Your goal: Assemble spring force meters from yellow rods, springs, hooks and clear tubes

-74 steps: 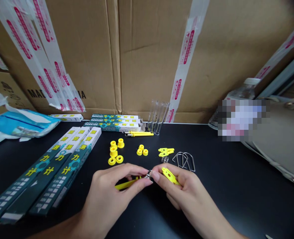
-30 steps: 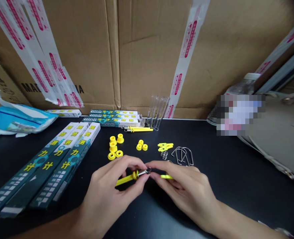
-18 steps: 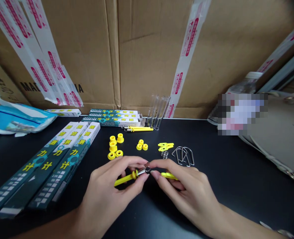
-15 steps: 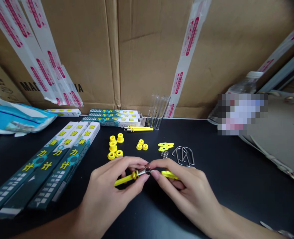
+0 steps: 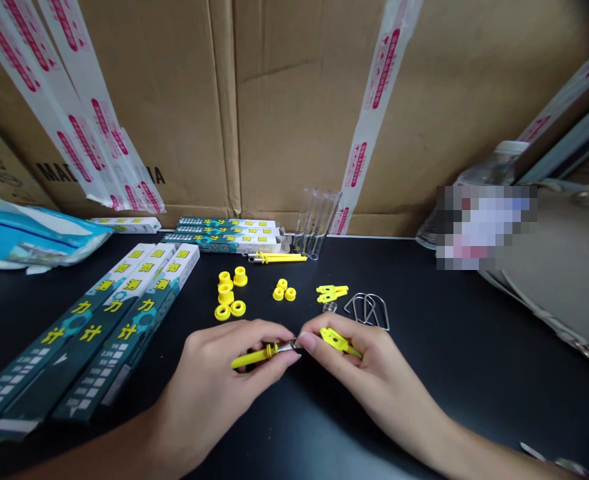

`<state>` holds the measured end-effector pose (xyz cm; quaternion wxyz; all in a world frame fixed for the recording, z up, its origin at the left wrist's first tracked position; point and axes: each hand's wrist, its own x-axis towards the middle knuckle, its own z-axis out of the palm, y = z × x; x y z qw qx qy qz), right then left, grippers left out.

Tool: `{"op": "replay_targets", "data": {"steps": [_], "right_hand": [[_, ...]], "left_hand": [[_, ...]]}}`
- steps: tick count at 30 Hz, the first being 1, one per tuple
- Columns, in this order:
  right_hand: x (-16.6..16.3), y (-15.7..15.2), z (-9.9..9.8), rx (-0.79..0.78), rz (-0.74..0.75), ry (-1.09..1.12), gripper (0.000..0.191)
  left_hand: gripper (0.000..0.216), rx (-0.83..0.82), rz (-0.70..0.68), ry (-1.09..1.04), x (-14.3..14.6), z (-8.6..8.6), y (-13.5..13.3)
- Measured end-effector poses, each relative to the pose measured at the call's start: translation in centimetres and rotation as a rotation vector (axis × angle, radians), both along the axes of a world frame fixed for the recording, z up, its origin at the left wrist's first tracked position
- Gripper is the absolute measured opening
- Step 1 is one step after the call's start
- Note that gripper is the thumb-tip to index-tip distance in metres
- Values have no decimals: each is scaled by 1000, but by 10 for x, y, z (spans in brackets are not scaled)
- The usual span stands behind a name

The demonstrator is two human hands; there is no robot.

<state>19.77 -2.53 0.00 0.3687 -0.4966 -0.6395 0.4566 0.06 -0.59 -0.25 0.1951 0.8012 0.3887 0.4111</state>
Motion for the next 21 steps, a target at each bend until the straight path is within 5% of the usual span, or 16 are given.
{"op": "replay_targets", "data": {"steps": [12,21], "right_hand": [[4,1,-4,51,-59,-34,32],[1,-2,-7,79,11,-118,32]], "left_hand": [[6,-288,-17,-83,0,4,4],[12,-193,35,-35,1,7,5]]}}
